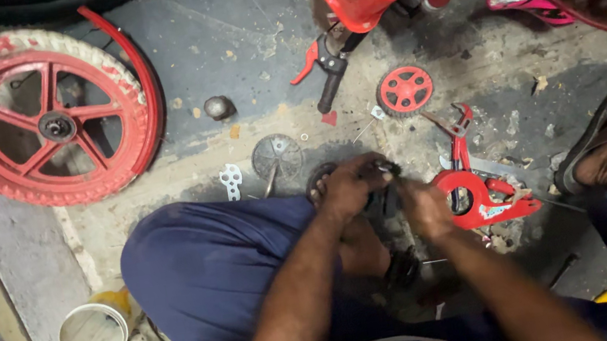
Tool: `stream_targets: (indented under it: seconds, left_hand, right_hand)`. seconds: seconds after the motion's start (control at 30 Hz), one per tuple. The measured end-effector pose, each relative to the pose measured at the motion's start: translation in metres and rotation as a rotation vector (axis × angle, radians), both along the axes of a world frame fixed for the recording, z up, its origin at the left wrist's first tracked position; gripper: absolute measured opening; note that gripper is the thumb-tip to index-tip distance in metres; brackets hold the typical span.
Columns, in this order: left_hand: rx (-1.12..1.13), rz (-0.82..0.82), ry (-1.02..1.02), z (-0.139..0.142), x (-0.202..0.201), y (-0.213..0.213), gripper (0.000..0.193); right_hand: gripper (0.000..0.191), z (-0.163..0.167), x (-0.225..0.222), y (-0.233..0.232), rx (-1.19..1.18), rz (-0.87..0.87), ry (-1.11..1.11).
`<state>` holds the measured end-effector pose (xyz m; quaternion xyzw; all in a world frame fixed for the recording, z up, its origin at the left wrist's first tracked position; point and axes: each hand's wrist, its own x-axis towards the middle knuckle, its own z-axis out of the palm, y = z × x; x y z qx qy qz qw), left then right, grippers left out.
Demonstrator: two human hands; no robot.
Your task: The person sits on the floor and uses a wrench to loosen and remove a bolt from a bicycle pedal. They then separate the pedal into two halves, inspect the internal components, and reassemble the pedal by tightening the bolt back in place.
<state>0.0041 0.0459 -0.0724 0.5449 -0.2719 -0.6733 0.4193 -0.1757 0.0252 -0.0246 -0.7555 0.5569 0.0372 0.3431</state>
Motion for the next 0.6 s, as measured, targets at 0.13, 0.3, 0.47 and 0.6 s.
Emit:
stream_targets:
  seconds: [0.13,0.3,0.47,0.6]
  left_hand:
    - [-0.037,0.067,0.084,-0.004,-0.015,0.005,0.043]
    - [-0.070,-0.016,-0.244,-0.005,-0.012,0.011,0.047]
    - [-0.082,0.092,-0.036,-0.008,-0.030,0.014,0.042]
    - [-0.060,0.074,-0.107,-0.004,-0.032,0.016,0.040]
  right_hand:
    - [0.027,-0.012,0.016,0.011,0.090,-0.070,-0.017]
    - [0.021,0.002,-0.015,-0.008,0.079,0.110,-0.049]
    - [0.025,0.056,-0.051,-0.041,0.013,0.213,0.138]
    - [0.032,0.079,-0.050,-0.056,0.033,0.100,0.051]
